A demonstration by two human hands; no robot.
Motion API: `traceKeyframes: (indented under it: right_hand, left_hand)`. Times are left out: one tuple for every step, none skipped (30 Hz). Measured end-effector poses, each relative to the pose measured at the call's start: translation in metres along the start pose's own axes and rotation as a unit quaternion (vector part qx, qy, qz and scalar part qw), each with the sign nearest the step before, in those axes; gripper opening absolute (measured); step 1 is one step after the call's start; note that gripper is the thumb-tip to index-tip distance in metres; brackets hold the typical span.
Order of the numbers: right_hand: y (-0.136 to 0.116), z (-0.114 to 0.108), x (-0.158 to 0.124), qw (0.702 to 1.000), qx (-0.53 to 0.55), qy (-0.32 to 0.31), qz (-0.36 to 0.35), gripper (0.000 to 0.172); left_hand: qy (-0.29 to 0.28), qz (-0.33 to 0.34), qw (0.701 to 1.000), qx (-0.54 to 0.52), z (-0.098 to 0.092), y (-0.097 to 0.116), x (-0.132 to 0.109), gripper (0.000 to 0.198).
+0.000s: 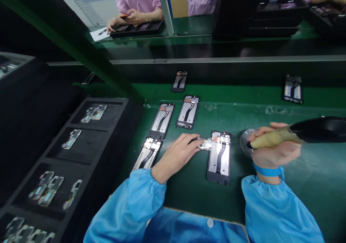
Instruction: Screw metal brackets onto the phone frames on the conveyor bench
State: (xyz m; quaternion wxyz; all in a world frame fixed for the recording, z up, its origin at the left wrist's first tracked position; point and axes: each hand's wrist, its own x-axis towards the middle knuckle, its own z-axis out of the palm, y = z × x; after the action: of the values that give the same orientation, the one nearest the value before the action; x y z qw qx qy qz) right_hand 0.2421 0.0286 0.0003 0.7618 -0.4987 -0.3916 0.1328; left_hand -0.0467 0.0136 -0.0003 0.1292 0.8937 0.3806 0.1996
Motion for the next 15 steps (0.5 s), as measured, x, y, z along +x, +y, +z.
traceKeyframes:
  right_hand:
    - [0.001, 0.0, 0.0, 1.0, 0.001, 0.0, 0.002, 0.068]
    - [0.001, -0.001, 0.0, 1.0, 0.001, 0.0, 0.001, 0.068]
    - [0.002, -0.001, 0.0, 1.0, 0.002, 0.0, 0.0, 0.068]
    - [0.003, -0.002, 0.0, 1.0, 0.003, 0.0, -0.001, 0.068]
    - [0.004, -0.002, 0.0, 1.0, 0.006, 0.0, -0.003, 0.067]
    - [0.004, -0.003, 0.0, 1.0, 0.009, -0.001, -0.004, 0.067]
    - [0.005, -0.003, -0.001, 1.0, 0.012, -0.004, -0.005, 0.066]
    - [0.005, -0.003, -0.001, 1.0, 0.015, -0.007, -0.005, 0.066]
    - [0.005, -0.003, -0.001, 1.0, 0.016, -0.009, -0.007, 0.067]
    - [0.005, -0.003, -0.001, 1.0, 0.014, -0.009, -0.008, 0.067]
    - [0.004, -0.003, -0.001, 1.0, 0.012, -0.008, -0.007, 0.069]
    - [0.004, -0.002, -0.001, 1.0, 0.009, -0.008, -0.003, 0.07]
    - [0.003, -0.002, -0.001, 1.0, 0.006, -0.008, 0.001, 0.071]
    - [0.003, -0.002, -0.001, 1.0, 0.004, -0.009, 0.004, 0.071]
    - [0.002, -0.002, -0.001, 1.0, 0.004, -0.009, 0.006, 0.071]
  left_hand:
    - [0.007, 0.014, 1.0, 0.006, 0.004, 0.002, 0.011, 0.03]
    - [0.013, 0.031, 0.999, 0.015, 0.008, 0.005, 0.022, 0.03]
    - [0.017, 0.047, 0.998, 0.027, 0.012, 0.008, 0.033, 0.029]
    - [0.019, 0.062, 0.997, 0.042, 0.017, 0.01, 0.043, 0.028]
    - [0.022, 0.076, 0.995, 0.058, 0.021, 0.012, 0.051, 0.027]
    - [0.028, 0.086, 0.993, 0.074, 0.025, 0.013, 0.058, 0.026]
    - [0.035, 0.094, 0.991, 0.088, 0.029, 0.014, 0.063, 0.026]
    - [0.04, 0.1, 0.989, 0.099, 0.031, 0.014, 0.066, 0.027]
    - [0.044, 0.106, 0.988, 0.106, 0.033, 0.013, 0.067, 0.028]
    - [0.045, 0.11, 0.987, 0.108, 0.034, 0.012, 0.067, 0.029]
    - [0.043, 0.112, 0.987, 0.106, 0.035, 0.011, 0.066, 0.029]
    - [0.039, 0.112, 0.988, 0.099, 0.035, 0.009, 0.065, 0.029]
    - [0.034, 0.11, 0.989, 0.09, 0.036, 0.008, 0.063, 0.028]
    - [0.031, 0.108, 0.991, 0.077, 0.036, 0.007, 0.061, 0.027]
    - [0.026, 0.107, 0.992, 0.063, 0.036, 0.007, 0.06, 0.025]
